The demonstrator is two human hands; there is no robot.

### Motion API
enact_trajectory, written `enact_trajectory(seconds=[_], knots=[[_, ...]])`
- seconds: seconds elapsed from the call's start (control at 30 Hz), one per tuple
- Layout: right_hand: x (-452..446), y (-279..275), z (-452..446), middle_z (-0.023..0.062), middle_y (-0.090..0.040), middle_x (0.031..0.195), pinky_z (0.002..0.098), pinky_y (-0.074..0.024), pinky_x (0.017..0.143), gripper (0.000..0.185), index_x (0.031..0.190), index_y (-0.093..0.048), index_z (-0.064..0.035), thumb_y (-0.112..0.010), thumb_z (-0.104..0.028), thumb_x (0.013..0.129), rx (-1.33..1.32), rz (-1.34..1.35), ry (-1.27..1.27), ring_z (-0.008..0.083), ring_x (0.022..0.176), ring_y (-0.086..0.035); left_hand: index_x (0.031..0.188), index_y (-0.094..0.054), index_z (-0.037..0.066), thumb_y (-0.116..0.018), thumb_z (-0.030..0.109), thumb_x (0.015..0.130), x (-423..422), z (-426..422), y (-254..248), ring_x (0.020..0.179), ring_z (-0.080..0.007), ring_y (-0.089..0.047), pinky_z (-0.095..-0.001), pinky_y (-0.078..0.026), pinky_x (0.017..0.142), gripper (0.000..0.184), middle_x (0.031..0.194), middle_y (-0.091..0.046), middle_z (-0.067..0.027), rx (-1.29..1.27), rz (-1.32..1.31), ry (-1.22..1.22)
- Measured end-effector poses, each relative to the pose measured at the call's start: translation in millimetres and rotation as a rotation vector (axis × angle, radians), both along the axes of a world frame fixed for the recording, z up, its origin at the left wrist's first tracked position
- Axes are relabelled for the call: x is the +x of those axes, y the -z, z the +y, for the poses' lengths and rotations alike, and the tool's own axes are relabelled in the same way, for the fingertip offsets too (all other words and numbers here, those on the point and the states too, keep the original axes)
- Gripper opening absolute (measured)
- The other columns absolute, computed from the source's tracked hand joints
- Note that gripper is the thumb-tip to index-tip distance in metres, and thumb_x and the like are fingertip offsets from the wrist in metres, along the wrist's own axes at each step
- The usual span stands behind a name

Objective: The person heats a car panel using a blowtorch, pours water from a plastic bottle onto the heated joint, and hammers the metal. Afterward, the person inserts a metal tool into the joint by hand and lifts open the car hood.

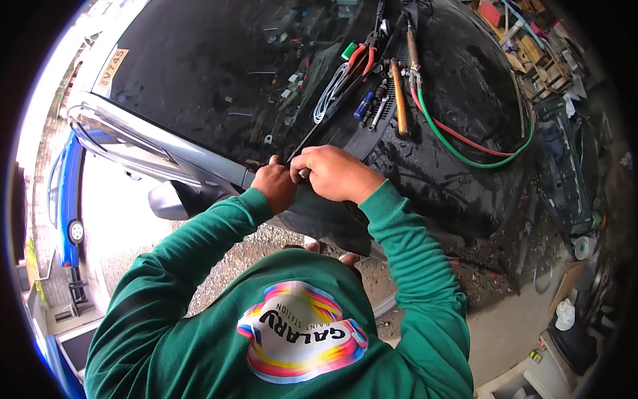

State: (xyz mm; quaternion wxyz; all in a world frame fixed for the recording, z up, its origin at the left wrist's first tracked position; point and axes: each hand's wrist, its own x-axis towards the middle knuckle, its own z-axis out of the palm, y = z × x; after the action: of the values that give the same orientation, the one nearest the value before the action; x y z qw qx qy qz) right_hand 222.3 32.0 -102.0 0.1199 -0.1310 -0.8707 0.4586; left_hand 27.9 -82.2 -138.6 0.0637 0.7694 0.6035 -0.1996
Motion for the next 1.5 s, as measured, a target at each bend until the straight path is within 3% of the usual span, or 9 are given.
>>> enact_trajectory(seconds=[0.07,0.33,0.47,0.6,0.87,0.93,1.0,1.3,1.5], knots=[[0.2,-4.1,-3.0,0.0173,-0.076,0.105,0.0466,-0.0597,0.091,0.031,0.122,-0.073,-0.0046,-0.06,0.006,0.096,0.032,-0.042,0.004,0.0396,0.103,-0.074,0.092,-0.086,0.009,-0.068,0.019,0.099,-7.1,-1.7,13.5,0.099,-0.0296,-0.081,-0.0412,-0.056,0.104,0.022,0.096,-0.085,-0.0101,0.064,-0.049,0.002],[-0.2,16.8,-47.8,0.001,-0.074,0.106,0.0251,-0.0529,0.075,0.031,0.116,-0.062,-0.0051,-0.088,-0.014,0.101,-0.359,0.23,0.511,0.004,0.086,-0.061,0.09,-0.085,0.009,-0.069,0.018,0.097,-10.5,-6.2,-5.7,0.096,-0.0301,-0.081,-0.0399,-0.057,0.104,0.02,0.092,-0.084,-0.0116,0.065,-0.023,0.106],[1.5,48.2,-56.2,0.0033,-0.076,0.116,0.025,-0.0595,0.083,0.028,0.135,-0.072,-0.0027,-0.077,-0.004,0.107,-0.72,0.577,0.481,0.0049,0.085,-0.063,0.09,-0.081,0.011,-0.092,0.028,0.075,-12.1,-8.2,2.2,0.099,-0.0301,-0.075,-0.0412,-0.058,0.095,0.025,0.093,-0.082,-0.008,0.09,-0.046,0.053],[5.7,44.0,-52.5,0.006,-0.075,0.119,0.0295,-0.0633,0.084,0.031,0.142,-0.071,-0.0025,-0.063,-0.022,0.119,-0.877,0.563,0.384,0.0099,0.083,-0.069,0.091,-0.081,0.011,-0.094,0.032,0.077,-13.5,-7.3,2.9,0.098,-0.0309,-0.077,-0.041,-0.058,0.094,0.028,0.092,-0.082,-0.0074,0.086,-0.034,0.085],[-0.5,46.6,-12.3,0.0003,-0.071,0.085,0.0189,-0.0412,0.057,0.032,0.127,-0.072,-0.0096,-0.054,-0.035,0.124,-0.899,0.47,0.308,0.0013,0.063,-0.052,0.092,-0.083,0.011,-0.095,0.034,0.076,-12.2,-4.6,2.2,0.103,-0.0311,-0.075,-0.0389,-0.06,0.088,0.031,0.094,-0.083,-0.0069,0.052,-0.01,0.042],[-5.5,34.7,-10.7,0.0024,-0.069,0.083,0.0257,-0.049,0.061,0.024,0.124,-0.072,-0.0076,-0.059,-0.028,0.121,-0.854,0.398,0.3,0.0074,0.067,-0.058,0.095,-0.083,0.011,-0.096,0.035,0.076,-15.4,-4.5,5.6,0.104,-0.0319,-0.075,-0.039,-0.06,0.086,0.033,0.095,-0.083,-0.0069,0.065,-0.016,0.058],[-9.8,19.7,-19.2,0.008,-0.07,0.085,0.0355,-0.0568,0.072,0.02,0.127,-0.07,-0.0063,-0.064,-0.019,0.114,-0.144,0.265,0.294,0.0214,0.075,-0.069,0.097,-0.084,0.01,-0.096,0.035,0.076,-16.9,-6.2,9.5,0.106,-0.0328,-0.074,-0.0392,-0.061,0.084,0.035,0.095,-0.082,-0.0068,0.078,-0.025,0.079],[7.6,-49.6,-6.8,0.0139,-0.071,0.099,0.0439,-0.0576,0.084,0.026,0.1,-0.077,-0.0028,-0.059,0.009,0.086,0.065,0.044,0.007,0.0366,0.095,-0.071,0.109,-0.076,0.009,-0.093,0.029,0.078,-26.0,-7.8,24.5,0.096,-0.0322,-0.077,-0.0446,-0.057,0.104,0.04,0.095,-0.08,-0.0076,0.106,-0.104,0.075],[43.6,-32.6,30.5,0.0152,-0.07,0.102,0.0436,-0.0593,0.083,0.021,0.094,-0.072,-0.0001,-0.061,0.015,0.086,0.287,0.175,0.629,0.0383,0.092,-0.073,0.106,-0.075,0.007,-0.096,0.033,0.077,-30.3,-11.3,1.9,0.112,-0.0379,-0.072,-0.0464,-0.06,0.098,0.044,0.098,-0.08,-0.012,0.103,-0.251,0.017]])
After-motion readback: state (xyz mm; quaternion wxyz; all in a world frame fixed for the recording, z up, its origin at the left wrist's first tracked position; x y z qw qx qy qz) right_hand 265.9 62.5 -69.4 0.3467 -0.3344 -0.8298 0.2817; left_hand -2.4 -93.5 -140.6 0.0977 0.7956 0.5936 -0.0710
